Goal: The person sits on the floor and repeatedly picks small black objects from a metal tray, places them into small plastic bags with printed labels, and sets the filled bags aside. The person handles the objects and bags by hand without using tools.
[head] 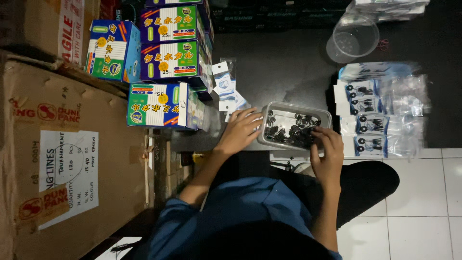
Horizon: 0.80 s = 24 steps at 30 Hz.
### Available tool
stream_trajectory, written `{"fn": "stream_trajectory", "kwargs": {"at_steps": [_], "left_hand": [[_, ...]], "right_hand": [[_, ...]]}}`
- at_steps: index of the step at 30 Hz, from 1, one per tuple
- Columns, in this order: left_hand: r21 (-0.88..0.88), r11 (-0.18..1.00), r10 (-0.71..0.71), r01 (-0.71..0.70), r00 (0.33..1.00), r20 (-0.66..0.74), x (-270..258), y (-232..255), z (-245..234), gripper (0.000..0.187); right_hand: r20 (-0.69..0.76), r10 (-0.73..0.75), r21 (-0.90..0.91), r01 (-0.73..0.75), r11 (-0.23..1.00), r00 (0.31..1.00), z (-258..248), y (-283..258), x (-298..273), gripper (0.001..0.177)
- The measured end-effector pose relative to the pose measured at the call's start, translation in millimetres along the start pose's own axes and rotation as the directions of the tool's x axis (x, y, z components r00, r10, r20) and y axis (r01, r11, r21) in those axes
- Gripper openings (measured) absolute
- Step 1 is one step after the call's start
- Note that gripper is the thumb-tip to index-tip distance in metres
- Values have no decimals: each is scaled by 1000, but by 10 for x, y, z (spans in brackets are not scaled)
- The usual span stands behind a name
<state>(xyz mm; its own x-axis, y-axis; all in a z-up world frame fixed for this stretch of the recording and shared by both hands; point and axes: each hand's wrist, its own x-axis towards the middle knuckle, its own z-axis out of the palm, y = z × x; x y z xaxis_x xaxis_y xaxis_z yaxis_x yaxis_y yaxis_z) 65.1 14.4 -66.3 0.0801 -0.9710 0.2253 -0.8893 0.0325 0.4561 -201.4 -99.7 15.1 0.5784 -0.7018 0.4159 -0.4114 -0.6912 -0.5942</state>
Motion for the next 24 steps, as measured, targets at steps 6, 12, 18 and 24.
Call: {"fn": "stream_trajectory", "kwargs": {"at_steps": [6, 12, 18, 24], "left_hand": [[-236, 924, -321, 302, 946, -46, 191, 0, -795, 45], [68, 865, -491, 497, 867, -88, 293, 0, -604, 53], [75, 927, -336, 367, 904, -265, 155, -229, -191, 25], [-19, 937, -340, 349, 897, -281, 93, -219, -295, 9]], "right_hand": [[-7, -5, 4, 5, 1000, 1000, 34, -9, -23, 31], [-19, 1, -29, -1, 1000, 1000, 95, 14, -35, 28], [-15, 8, -34, -8, 999, 1000, 98, -5, -22, 25], [-13, -23, -53, 22, 998, 1000, 128, -12, 5, 26]]}}
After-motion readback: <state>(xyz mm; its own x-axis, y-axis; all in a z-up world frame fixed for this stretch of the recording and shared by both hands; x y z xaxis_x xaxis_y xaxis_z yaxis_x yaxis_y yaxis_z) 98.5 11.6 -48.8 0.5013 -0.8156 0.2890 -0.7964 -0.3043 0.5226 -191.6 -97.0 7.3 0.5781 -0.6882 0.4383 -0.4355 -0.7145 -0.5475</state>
